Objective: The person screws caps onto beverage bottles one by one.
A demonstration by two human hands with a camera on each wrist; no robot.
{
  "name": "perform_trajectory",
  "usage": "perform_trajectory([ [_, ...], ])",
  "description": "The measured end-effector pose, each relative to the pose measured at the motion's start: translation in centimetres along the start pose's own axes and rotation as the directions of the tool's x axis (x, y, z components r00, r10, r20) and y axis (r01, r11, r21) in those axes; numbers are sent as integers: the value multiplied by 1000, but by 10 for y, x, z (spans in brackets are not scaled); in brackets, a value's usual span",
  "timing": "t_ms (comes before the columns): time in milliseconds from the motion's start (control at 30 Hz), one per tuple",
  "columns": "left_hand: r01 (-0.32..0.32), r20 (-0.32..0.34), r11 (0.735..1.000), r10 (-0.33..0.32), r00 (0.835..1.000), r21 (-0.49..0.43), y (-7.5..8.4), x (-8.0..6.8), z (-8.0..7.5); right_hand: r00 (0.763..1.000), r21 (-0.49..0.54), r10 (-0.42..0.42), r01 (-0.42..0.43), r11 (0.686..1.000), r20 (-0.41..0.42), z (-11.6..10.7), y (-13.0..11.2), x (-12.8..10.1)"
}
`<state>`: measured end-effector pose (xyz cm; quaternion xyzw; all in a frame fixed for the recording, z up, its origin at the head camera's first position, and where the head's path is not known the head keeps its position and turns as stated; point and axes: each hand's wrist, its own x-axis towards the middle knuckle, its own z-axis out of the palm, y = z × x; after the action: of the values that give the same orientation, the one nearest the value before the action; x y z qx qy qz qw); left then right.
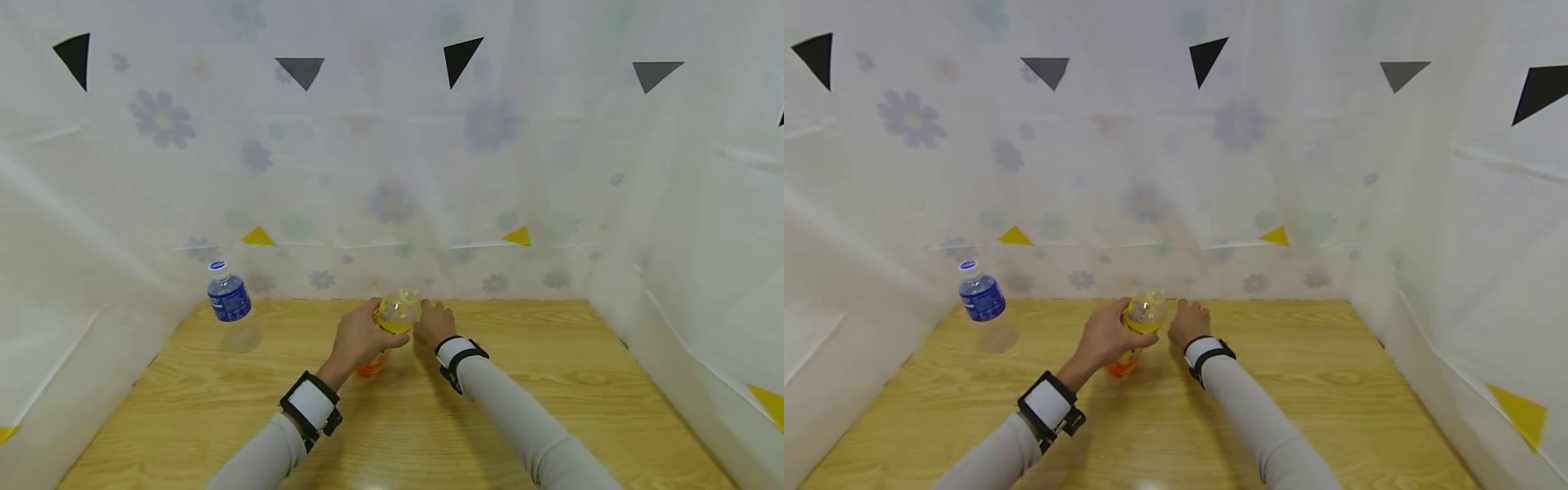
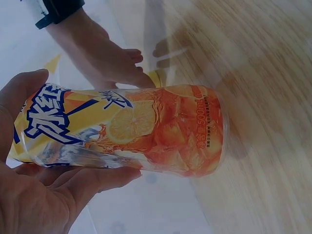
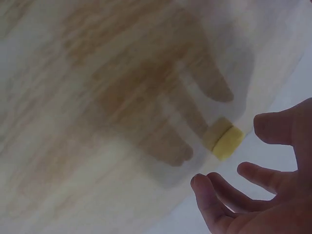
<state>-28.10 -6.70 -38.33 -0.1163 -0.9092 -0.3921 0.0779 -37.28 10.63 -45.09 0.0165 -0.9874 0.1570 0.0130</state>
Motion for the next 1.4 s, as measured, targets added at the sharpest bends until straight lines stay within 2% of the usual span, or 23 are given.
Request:
perform_trajectory([
  [267, -23, 9, 1000, 23, 1000, 6, 2, 1, 2, 999, -48, -10, 9, 999, -34, 7, 4, -4],
  [667, -27, 14, 1000, 27, 1000, 8, 2, 0, 4, 986, -138, -72, 51, 989, -149, 23, 11, -6],
  [800, -33, 18, 999, 33, 999, 7, 3, 0, 4, 982, -139, -89, 67, 988, -164, 20, 8, -8],
  [867, -32, 20, 999, 32, 999, 10, 3, 0, 4, 977, -158, -128, 101, 982, -169, 15, 5, -8],
  [967, -25, 22, 1000, 25, 999, 12, 3, 0, 4, 951, -185, -232, 195, 963, -204, 2, -1, -7],
  [1067, -24, 20, 1000, 24, 1000, 17, 3, 0, 3, 891, -216, -362, 310, 926, -273, -15, -6, -7],
  [1167, -26, 15, 999, 25, 1000, 21, 2, 1, 3, 812, -254, -463, 393, 884, -354, -33, -9, -8],
  [1200, -26, 13, 999, 25, 1000, 22, 2, 1, 3, 794, -264, -483, 408, 874, -369, -38, -10, -9],
  [1267, -19, 11, 1000, 19, 1000, 20, 1, 1, 2, 772, -293, -511, 424, 857, -377, -47, -11, -13],
  [1300, -16, 11, 1000, 15, 1000, 17, 1, 1, 2, 774, -296, -513, 425, 855, -371, -51, -11, -15],
  [1333, -12, 11, 1000, 12, 1000, 13, 1, 1, 2, 787, -271, -499, 423, 865, -363, -54, -12, -18],
  [1400, -8, 12, 1000, 7, 1000, 6, 0, 1, 1, 831, -169, -438, 404, 899, -344, -57, -11, -24],
])
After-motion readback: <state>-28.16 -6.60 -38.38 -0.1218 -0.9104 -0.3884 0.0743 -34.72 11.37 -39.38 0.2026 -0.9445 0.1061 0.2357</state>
